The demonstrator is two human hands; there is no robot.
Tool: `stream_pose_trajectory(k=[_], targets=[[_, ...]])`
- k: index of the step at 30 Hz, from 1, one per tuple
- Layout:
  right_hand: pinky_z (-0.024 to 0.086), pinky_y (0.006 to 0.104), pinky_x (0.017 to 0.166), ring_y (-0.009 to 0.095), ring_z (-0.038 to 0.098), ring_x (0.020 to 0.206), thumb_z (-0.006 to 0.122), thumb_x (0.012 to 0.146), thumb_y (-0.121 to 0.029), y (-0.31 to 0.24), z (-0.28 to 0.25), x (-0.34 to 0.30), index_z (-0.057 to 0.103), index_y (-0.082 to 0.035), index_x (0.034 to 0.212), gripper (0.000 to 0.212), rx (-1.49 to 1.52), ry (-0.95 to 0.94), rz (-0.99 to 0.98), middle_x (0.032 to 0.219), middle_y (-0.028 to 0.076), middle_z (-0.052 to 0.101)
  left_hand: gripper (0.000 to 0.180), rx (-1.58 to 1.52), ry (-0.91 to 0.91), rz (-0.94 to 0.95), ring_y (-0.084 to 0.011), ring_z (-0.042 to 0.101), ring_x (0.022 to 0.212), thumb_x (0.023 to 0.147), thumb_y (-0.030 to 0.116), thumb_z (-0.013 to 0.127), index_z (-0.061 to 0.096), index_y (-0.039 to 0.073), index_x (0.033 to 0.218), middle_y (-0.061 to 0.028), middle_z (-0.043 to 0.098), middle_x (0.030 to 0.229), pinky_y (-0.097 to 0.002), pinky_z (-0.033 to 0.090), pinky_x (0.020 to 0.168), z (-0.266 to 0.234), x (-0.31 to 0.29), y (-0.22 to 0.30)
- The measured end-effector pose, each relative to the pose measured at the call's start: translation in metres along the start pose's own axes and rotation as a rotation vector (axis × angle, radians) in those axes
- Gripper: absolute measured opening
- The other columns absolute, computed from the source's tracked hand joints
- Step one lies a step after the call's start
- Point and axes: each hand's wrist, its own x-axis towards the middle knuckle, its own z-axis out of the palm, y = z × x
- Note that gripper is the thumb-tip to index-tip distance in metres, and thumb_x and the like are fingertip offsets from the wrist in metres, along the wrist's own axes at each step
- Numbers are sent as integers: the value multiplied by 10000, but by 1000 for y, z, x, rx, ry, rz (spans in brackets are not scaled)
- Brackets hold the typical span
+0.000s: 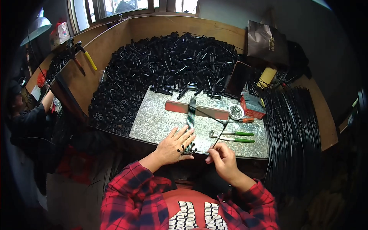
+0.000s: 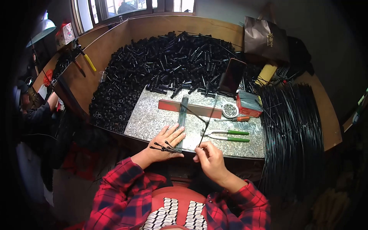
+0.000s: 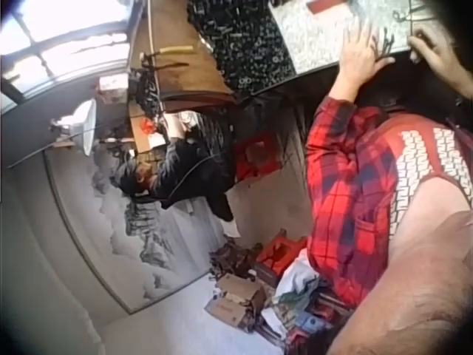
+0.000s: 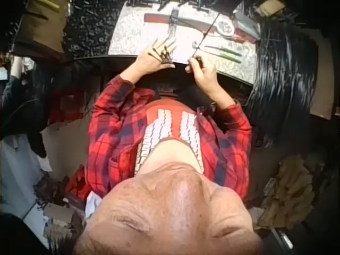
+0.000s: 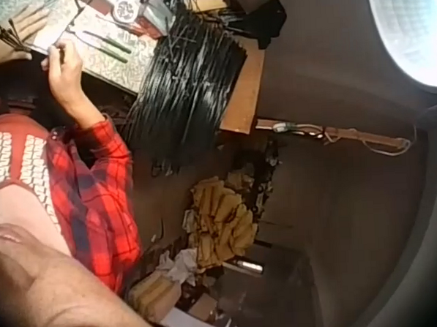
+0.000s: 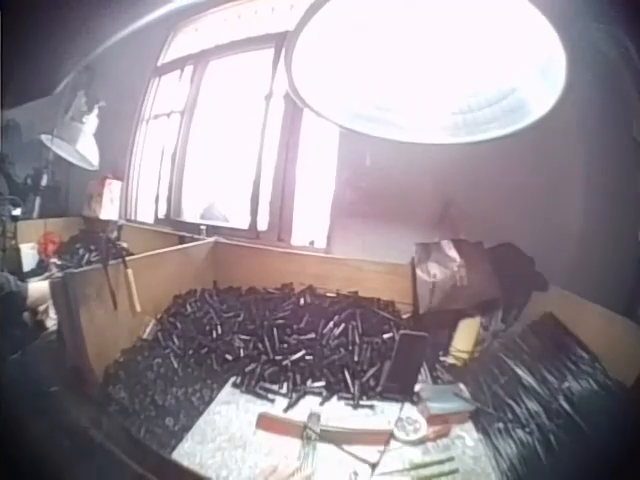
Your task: Aligning and sorting black rods on a production template.
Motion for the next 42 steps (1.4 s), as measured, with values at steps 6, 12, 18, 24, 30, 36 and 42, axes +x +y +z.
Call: stream_pose_trajectory(k=[6, 12, 18, 24, 30, 36, 42], targets=[[508, 280, 586, 188, 649, 641, 583, 875, -25, 31, 32, -20, 572, 33, 903, 65, -120, -48, -56, 741, 119, 629, 815, -20, -43, -8, -316, 343, 1333, 786, 579, 595, 412, 13, 1344, -136, 416, 1408, -496, 310, 1059, 3, -1, -4], [502, 393, 562, 345, 632, 633, 612, 853, -66, 66, 46, -25, 566, 4, 904, 98, -273, -81, -107, 685, 176, 617, 861, -105, 1, -40, -339, 384, 1305, 713, 512, 708, 412, -13, 1328, -158, 453, 1368, -511, 309, 1061, 0, 0, -1], [472, 487, 557, 410, 613, 667, 561, 866, -71, 79, 58, -18, 519, 22, 887, 104, -524, -185, -97, 719, 233, 611, 857, -55, -24, -28, -334, 388, 1304, 724, 535, 685, 417, 3, 1339, -150, 440, 1382, -510, 323, 1053, -1, 1, 0], [499, 490, 575, 417, 617, 645, 541, 862, -77, 103, 64, -12, 536, 42, 893, 123, -659, -238, -95, 700, 241, 613, 816, 5, -35, -12, -320, 382, 1311, 755, 565, 636, 436, 36, 1343, -149, 447, 1377, -518, 321, 1051, 1, 1, 0], [511, 476, 605, 419, 620, 658, 559, 843, -97, 60, 35, -2, 573, 33, 873, 134, -744, -492, -76, 687, 253, 612, 757, 25, -25, -13, -330, 385, 1303, 784, 568, 608, 466, 61, 1328, -155, 455, 1363, -526, 317, 1049, 3, 0, -1], [473, 316, 453, 151, 580, 461, 538, 919, -171, -11, -10, 63, 585, 34, 852, 221, -283, -248, 259, 601, 94, 597, 732, 45, -33, -24, -303, 339, 1332, 806, 585, 568, 453, 120, 1359, -139, 425, 1394, -507, 297, 1059, 7, -2, -1], [413, 241, 363, 97, 523, 439, 547, 935, -254, 12, 2, 147, 575, 4, 835, 277, -18, -131, 404, 613, 27, 553, 728, 51, -10, -21, -306, 374, 1305, 772, 564, 621, 480, 122, 1333, -134, 438, 1376, -509, 341, 1038, 7, -1, 0]])
